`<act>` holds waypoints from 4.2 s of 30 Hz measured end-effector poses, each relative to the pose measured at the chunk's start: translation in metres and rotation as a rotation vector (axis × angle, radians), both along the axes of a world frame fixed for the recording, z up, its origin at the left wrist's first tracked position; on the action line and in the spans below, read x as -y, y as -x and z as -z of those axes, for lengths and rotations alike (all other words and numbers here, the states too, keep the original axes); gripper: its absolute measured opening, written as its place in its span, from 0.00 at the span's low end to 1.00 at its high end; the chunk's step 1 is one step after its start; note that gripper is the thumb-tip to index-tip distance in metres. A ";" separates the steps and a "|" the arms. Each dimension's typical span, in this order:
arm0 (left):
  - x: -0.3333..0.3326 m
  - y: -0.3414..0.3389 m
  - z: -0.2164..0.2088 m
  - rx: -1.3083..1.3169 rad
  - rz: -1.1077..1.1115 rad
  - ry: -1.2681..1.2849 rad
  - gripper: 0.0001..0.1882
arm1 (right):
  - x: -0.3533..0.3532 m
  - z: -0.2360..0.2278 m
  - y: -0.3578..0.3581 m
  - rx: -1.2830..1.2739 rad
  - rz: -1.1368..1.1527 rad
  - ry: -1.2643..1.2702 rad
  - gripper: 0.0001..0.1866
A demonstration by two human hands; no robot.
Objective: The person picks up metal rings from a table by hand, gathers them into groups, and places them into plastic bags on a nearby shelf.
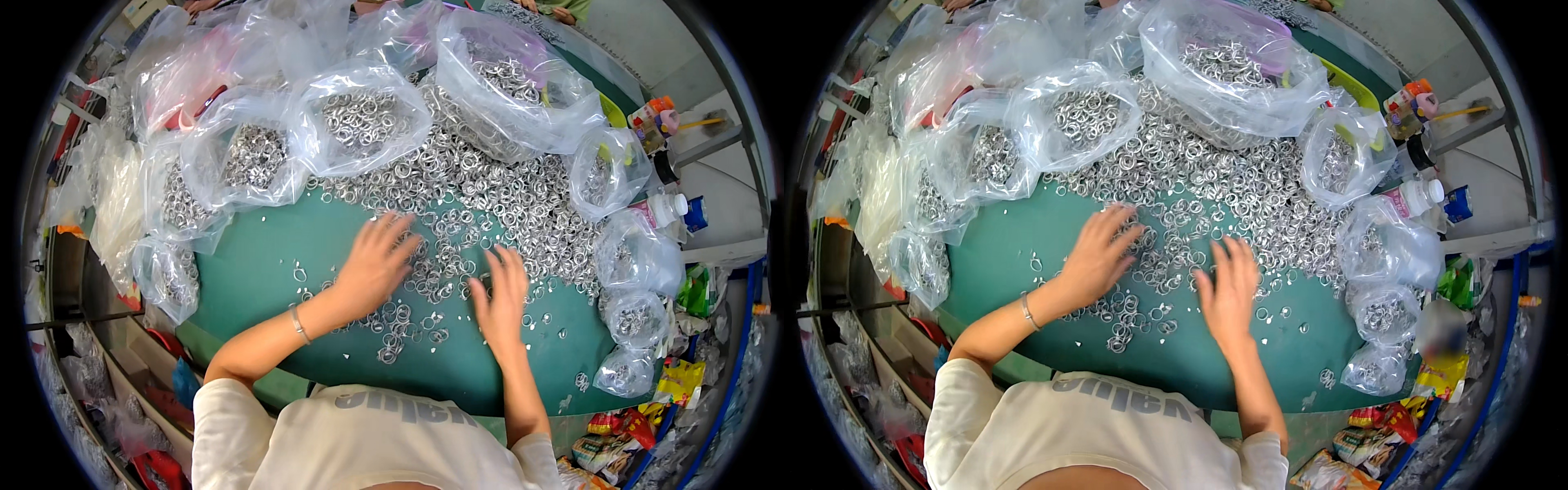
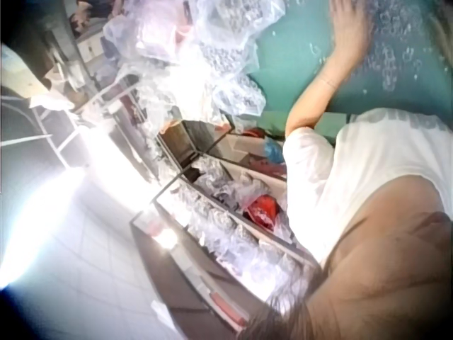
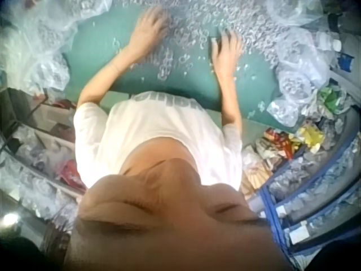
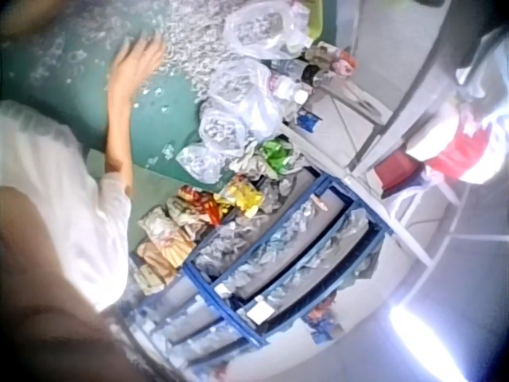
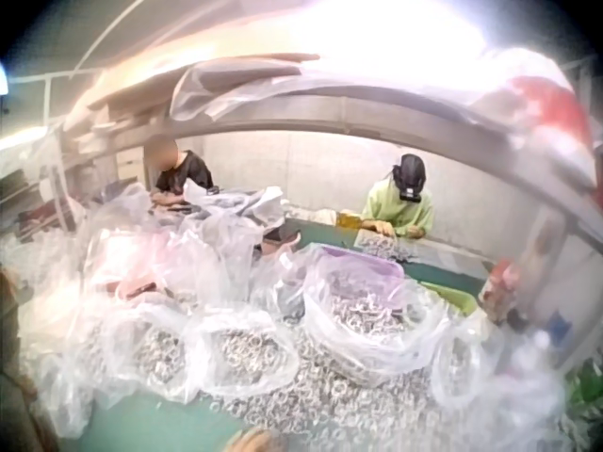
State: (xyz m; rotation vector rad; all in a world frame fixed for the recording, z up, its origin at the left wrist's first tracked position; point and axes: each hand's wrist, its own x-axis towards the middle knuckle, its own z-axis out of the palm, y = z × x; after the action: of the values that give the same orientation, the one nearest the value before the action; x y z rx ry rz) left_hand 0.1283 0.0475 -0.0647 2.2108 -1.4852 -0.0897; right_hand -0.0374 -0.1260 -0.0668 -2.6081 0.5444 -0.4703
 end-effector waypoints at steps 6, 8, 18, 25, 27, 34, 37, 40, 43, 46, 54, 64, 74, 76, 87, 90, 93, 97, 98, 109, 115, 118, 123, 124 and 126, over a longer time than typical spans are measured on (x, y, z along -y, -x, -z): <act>-0.003 -0.006 0.008 0.110 0.072 -0.139 0.23 | -0.013 0.002 -0.012 -0.171 -0.251 0.140 0.25; -0.019 -0.011 0.002 0.094 0.003 -0.131 0.21 | -0.005 0.005 0.004 -0.203 -0.131 0.151 0.23; -0.014 0.003 0.003 0.041 -0.048 -0.030 0.18 | 0.024 0.010 -0.046 -0.002 0.076 0.068 0.12; -0.039 0.006 0.004 -0.083 0.225 -0.109 0.14 | 0.014 0.010 -0.028 -0.046 -0.035 0.135 0.09; -0.035 0.005 0.002 -0.195 0.157 -0.006 0.13 | 0.016 0.000 -0.020 -0.090 -0.021 0.031 0.08; 0.049 -0.008 0.008 0.008 0.248 0.087 0.21 | 0.021 0.019 -0.062 0.051 0.016 0.189 0.07; 0.070 -0.014 0.022 0.146 0.263 0.017 0.23 | 0.024 0.026 -0.072 0.049 0.009 0.208 0.07; 0.069 -0.013 0.034 0.169 0.264 -0.057 0.22 | 0.026 0.026 -0.068 0.119 -0.020 0.148 0.07; 0.052 -0.011 0.030 0.115 0.288 -0.042 0.20 | 0.025 0.020 -0.061 0.119 0.001 0.146 0.06; 0.029 -0.013 0.023 0.056 0.347 -0.080 0.19 | 0.027 0.010 -0.046 0.151 0.042 0.020 0.05; 0.039 0.012 -0.008 -0.419 0.192 0.271 0.19 | 0.010 -0.009 -0.024 0.145 0.050 -0.933 0.04; 0.036 0.023 -0.009 -0.212 0.241 0.294 0.13 | -0.005 0.004 -0.016 0.173 -0.040 -1.393 0.08; 0.046 0.026 -0.006 -0.311 0.188 0.260 0.17 | -0.011 -0.003 0.001 0.052 -0.117 -0.169 0.23; 0.051 0.030 -0.007 -0.403 0.200 0.223 0.18 | -0.014 0.005 0.007 -0.030 -0.162 -0.097 0.25; 0.061 0.040 -0.002 -0.339 0.137 0.195 0.08 | 0.000 0.014 0.040 0.083 -0.096 0.061 0.16; 0.064 0.040 -0.005 -0.325 0.160 0.154 0.09 | 0.003 0.013 0.041 0.142 -0.045 0.043 0.15; 0.081 0.026 -0.012 -0.395 0.187 0.063 0.17 | 0.000 0.013 0.036 0.201 -0.025 0.028 0.14; 0.175 -0.005 -0.101 -0.743 0.290 0.318 0.30 | 0.002 0.020 0.035 0.245 0.004 0.029 0.15; 0.198 -0.012 -0.121 -0.840 0.282 0.341 0.29 | 0.002 0.020 0.035 0.256 0.005 0.023 0.14; 0.143 0.001 -0.058 -0.984 0.285 0.023 0.17 | 0.009 0.017 0.039 0.266 0.040 -0.025 0.09; 0.069 0.014 0.009 -0.693 0.106 0.138 0.16 | 0.020 0.007 0.062 0.134 0.213 0.115 0.07; 0.053 0.023 0.009 -0.620 0.069 0.092 0.16 | 0.021 0.005 0.060 0.175 0.294 0.102 0.07; 0.047 0.035 0.009 -1.178 -0.084 0.173 0.13 | 0.012 -0.009 0.030 0.032 -0.008 0.024 0.16; 0.046 0.034 0.006 -1.240 -0.108 0.201 0.13 | 0.010 -0.003 0.030 -0.058 -0.042 0.032 0.18; 0.038 0.031 0.007 -1.193 -0.122 0.160 0.12 | 0.014 0.006 0.039 -0.081 -0.010 0.081 0.18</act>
State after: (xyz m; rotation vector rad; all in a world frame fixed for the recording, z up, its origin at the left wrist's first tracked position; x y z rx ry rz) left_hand 0.0976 0.0094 -0.0718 1.5505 -0.6349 -1.0006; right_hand -0.0767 -0.1399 -0.0728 -2.7163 0.5494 -0.3924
